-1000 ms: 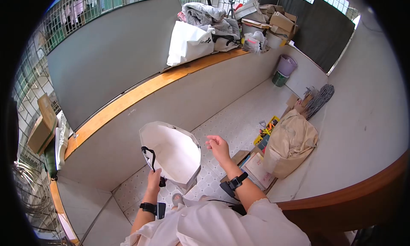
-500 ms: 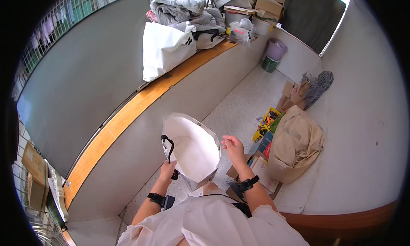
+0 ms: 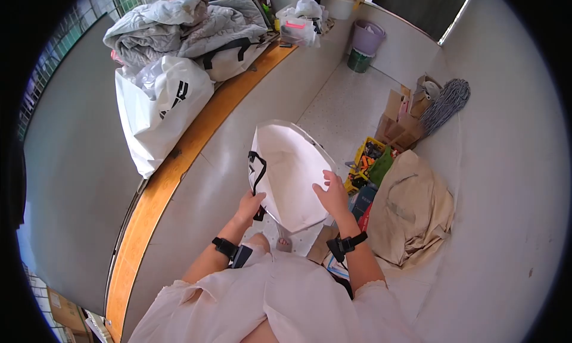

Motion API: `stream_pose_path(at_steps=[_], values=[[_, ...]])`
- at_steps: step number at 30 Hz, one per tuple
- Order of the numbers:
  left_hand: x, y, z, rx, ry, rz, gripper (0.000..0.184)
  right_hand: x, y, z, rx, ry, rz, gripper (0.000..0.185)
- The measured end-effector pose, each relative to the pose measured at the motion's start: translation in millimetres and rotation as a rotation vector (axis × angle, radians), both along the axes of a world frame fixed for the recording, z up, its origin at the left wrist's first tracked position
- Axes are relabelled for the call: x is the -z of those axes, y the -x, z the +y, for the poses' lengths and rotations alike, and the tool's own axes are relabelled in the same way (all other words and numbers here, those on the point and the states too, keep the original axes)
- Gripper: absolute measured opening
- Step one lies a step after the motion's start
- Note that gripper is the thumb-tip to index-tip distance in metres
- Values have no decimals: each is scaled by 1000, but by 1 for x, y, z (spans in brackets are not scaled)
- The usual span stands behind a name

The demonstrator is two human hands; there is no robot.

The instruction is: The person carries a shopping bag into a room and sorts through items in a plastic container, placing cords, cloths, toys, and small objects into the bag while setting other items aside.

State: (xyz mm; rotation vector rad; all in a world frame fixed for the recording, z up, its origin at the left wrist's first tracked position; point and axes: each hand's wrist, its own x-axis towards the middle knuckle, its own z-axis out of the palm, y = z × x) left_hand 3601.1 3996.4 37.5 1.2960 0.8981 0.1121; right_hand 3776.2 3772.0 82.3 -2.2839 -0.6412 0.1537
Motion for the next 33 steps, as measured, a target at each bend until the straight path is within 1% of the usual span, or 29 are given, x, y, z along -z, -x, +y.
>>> stream_pose_path(at_steps=[2,3,4,5,7,10,12,13,14,15,16,17,18,20,21,24,25,26,27,31,32,33], values=[[15,-49,17,70,39,-29,28,-4,-38,4,44,12,-77,54],[3,-67,17,81,64,-21,28,-7,-55,5,77,20,-115,54],[-14,-95,26,82,71,-39,29,-8,-75,7,87,35,-97,54],[-9,-120,25,81,60,-26,29,-3,-99,1,133,2,-87,52],[1,-166,44,174,95,-90,32,-3,-141,7,212,0,-73,50],[16,-236,73,225,78,-76,33,-1,-202,20,247,-21,-35,45],[15,-286,82,282,151,-65,32,0,-252,30,220,-42,-81,43],[26,-312,83,252,152,-75,29,-2,-274,34,246,-37,-63,42],[21,-337,85,225,120,-44,30,0,-295,41,251,-48,-72,42],[32,-360,90,251,44,-18,32,-1,-318,49,259,-41,-56,41],[8,-380,94,251,72,42,32,-2,-341,58,254,-36,-73,39],[20,-404,101,284,73,-7,29,-6,-362,68,264,-64,-87,37],[12,-427,109,278,68,-14,29,-16,-380,81,257,-69,-93,37],[-5,-463,121,263,207,-7,27,-32,-413,101,245,-81,-139,36],[-2,-478,127,285,222,-32,28,-41,-429,109,240,-143,-124,32],[12,-518,138,304,258,-26,29,-60,-483,125,228,-187,-81,30],[2,-528,141,296,265,-24,29,-60,-507,130,178,-216,-122,29],[-10,-539,154,269,222,-15,29,-52,-536,143,162,-250,-120,29],[-20,-549,157,248,216,-2,29,-62,-559,153,137,-252,-139,29],[13,-602,162,166,186,9,32,-104,-650,200,19,-231,-134,29],[17,-616,164,148,182,43,32,-105,-676,213,-20,-226,-130,30],[24,-631,160,125,159,75,33,-95,-706,219,-46,-241,-123,30]])
